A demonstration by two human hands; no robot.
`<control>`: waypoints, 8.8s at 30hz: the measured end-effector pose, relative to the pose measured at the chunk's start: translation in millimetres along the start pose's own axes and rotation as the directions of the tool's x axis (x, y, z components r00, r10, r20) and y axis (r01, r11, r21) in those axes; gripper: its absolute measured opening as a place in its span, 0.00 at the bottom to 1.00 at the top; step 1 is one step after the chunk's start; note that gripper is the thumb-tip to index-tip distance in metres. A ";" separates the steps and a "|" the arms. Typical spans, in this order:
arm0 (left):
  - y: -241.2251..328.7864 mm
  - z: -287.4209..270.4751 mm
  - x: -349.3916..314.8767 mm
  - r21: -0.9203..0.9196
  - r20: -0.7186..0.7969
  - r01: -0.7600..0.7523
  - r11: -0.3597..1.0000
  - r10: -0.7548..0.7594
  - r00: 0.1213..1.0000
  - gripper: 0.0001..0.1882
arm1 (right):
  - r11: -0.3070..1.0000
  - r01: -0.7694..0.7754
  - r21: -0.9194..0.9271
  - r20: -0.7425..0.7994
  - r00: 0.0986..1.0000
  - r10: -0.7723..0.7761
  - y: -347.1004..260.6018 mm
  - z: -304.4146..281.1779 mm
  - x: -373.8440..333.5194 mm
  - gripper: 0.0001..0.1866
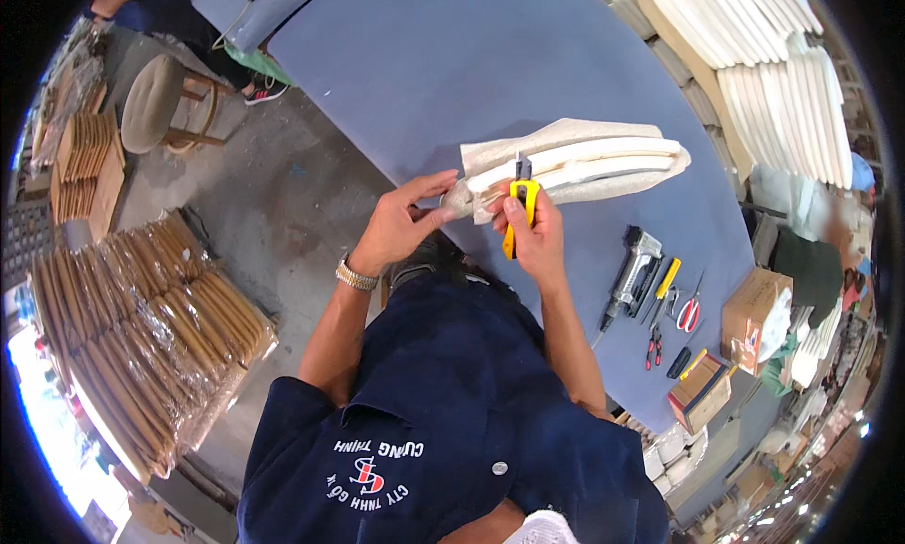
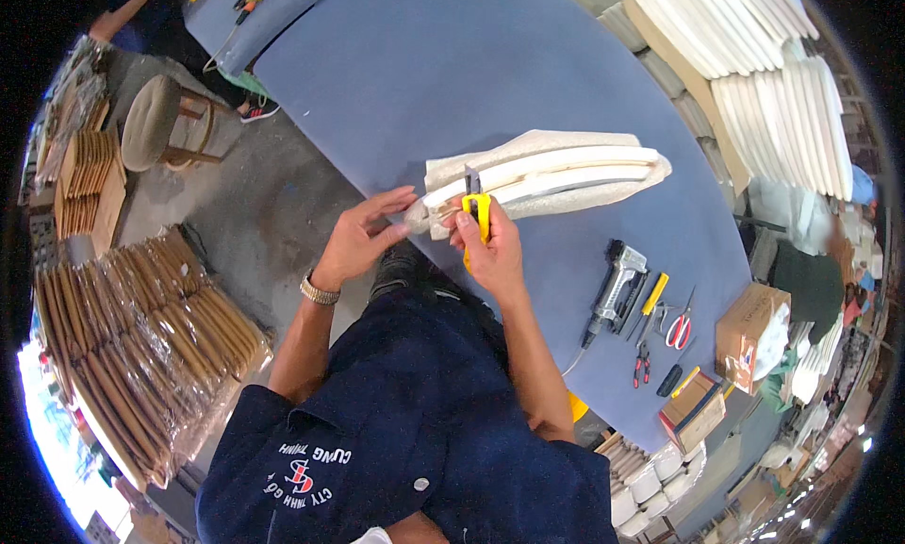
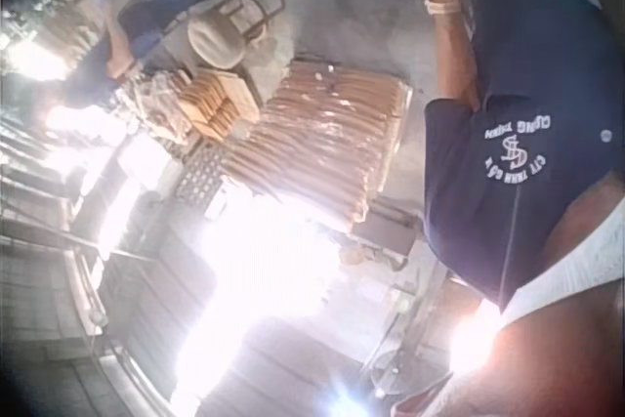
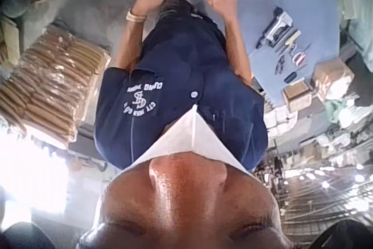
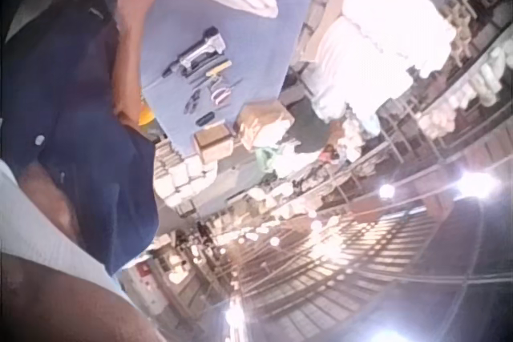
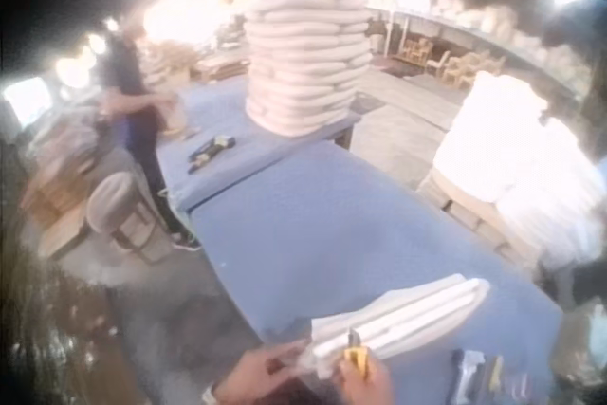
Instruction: The person staples fabric onto foam cushion pieces using a pneumatic staple gun, trims excess fabric with a utility knife, and folds the edges. Completed cushions are stacked on a nearby pallet. The person repeats this process for multiple cushion units.
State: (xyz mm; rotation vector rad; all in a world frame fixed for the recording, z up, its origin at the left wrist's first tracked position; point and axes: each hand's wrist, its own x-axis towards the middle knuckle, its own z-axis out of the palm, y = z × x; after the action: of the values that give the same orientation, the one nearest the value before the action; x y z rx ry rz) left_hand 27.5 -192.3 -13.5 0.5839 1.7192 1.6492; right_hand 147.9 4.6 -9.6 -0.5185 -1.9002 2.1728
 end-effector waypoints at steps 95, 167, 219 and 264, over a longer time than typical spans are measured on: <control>-25.7 42.2 1.1 0.456 -0.310 -0.122 0.882 0.285 0.907 0.20 | -0.068 0.527 -0.847 0.473 0.806 0.355 -88.9 -30.8 61.0 0.27; -42.4 29.9 12.4 0.486 -0.172 -0.430 0.761 0.566 0.806 0.29 | 0.859 -0.054 -0.509 -0.212 0.975 -0.065 -1.3 39.0 6.4 0.11; -55.5 14.8 53.1 0.103 -0.009 -0.006 0.995 0.007 1.000 0.34 | 0.942 0.013 -0.336 -0.270 0.957 -0.109 80.5 15.3 13.1 0.10; -39.0 4.6 49.7 0.433 0.183 -0.334 0.837 0.281 0.942 0.38 | 0.805 -0.430 -0.409 -0.485 0.849 0.207 -38.3 64.2 -59.4 0.17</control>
State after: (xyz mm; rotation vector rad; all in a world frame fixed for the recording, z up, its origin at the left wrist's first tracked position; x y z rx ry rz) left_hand 2.7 -157.1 -59.9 1.2135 2.0215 1.3702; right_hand 174.3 -70.9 42.5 -1.3859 -2.2257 1.4952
